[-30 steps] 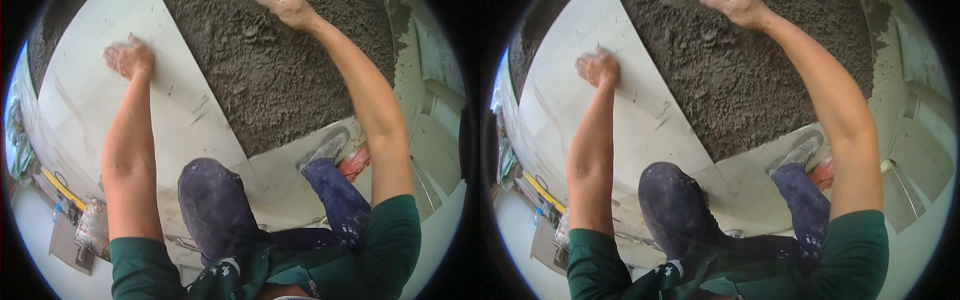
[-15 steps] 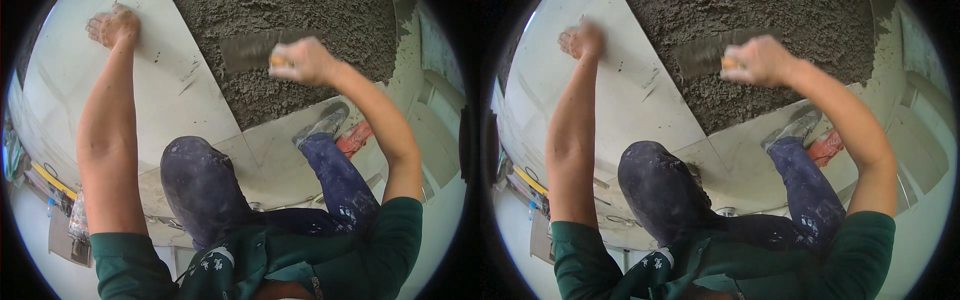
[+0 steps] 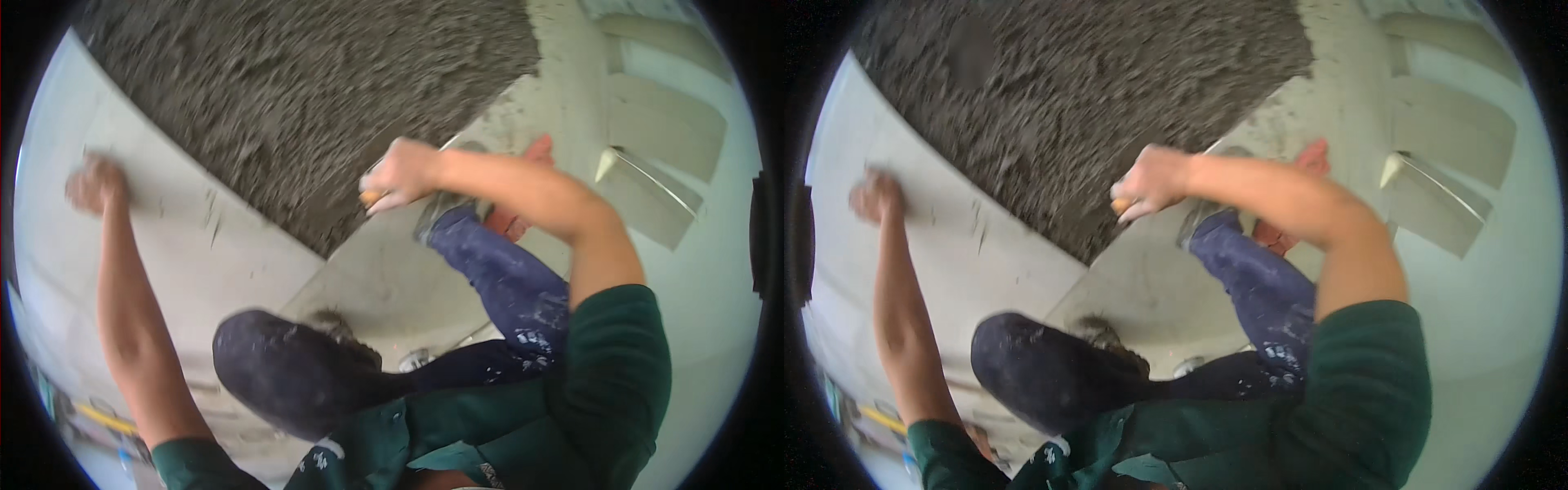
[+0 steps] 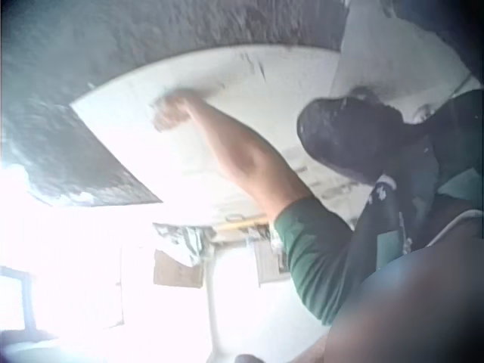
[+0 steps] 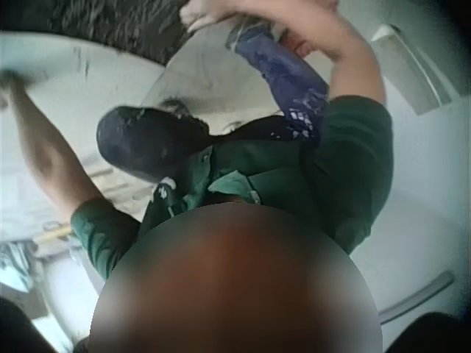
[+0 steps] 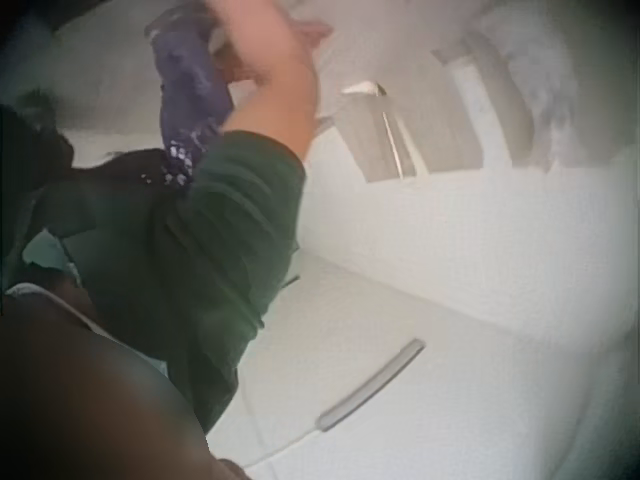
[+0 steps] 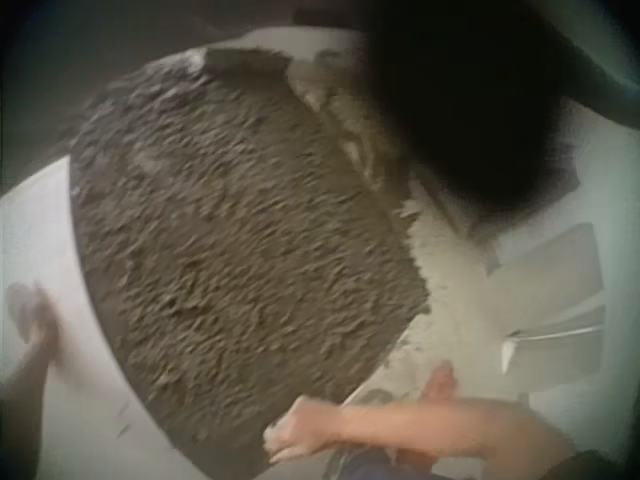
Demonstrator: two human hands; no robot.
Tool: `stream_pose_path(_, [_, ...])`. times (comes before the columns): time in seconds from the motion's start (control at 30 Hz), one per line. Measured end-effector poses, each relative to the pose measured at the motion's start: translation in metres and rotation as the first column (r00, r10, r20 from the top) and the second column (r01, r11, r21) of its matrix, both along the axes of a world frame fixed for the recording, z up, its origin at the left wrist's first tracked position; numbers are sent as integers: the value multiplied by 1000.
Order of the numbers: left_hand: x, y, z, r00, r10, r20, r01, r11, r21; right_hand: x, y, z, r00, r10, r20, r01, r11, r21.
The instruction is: Spreading and leveling mortar on the floor for tile installation.
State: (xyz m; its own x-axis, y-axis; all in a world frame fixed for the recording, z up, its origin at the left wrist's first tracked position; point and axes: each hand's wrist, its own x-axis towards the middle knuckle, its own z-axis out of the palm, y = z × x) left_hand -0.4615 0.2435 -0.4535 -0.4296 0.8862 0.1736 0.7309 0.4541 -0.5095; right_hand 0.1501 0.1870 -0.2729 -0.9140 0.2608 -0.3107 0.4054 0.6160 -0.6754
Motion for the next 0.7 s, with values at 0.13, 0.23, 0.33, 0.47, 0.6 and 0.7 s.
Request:
stream_pose_path(0.13, [43, 7, 10, 946, 200, 255, -240, 961, 139, 17, 55, -14, 829, -522, 203, 501, 853, 145])
stream_pose_path(0.23, [29, 20, 21, 959, 167, 229, -189, 979, 78, 68, 122, -26, 411, -901, -136, 905, 385, 182])
stream_pose_path(0.33, [82, 16, 21, 883, 274, 382, -269, 961, -66, 149, 125, -32, 10, -976, -219, 997, -8, 81])
stream_pose_path(0.47, [38, 11, 55, 912, 169, 374, -237, 961, 145, 216, 101, -22, -627, -764, 151, 500, -544, -674])
stream_pose_path(0.6, [96, 10, 52, 845, 145, 514, -240, 963, 122, 338, 62, -30, -907, -389, 160, 199, -732, -652])
stream_pose_path(0.7, [104, 2, 54, 860, 136, 491, -203, 976, 85, 356, 80, -37, -905, -340, 254, 86, -732, -676])
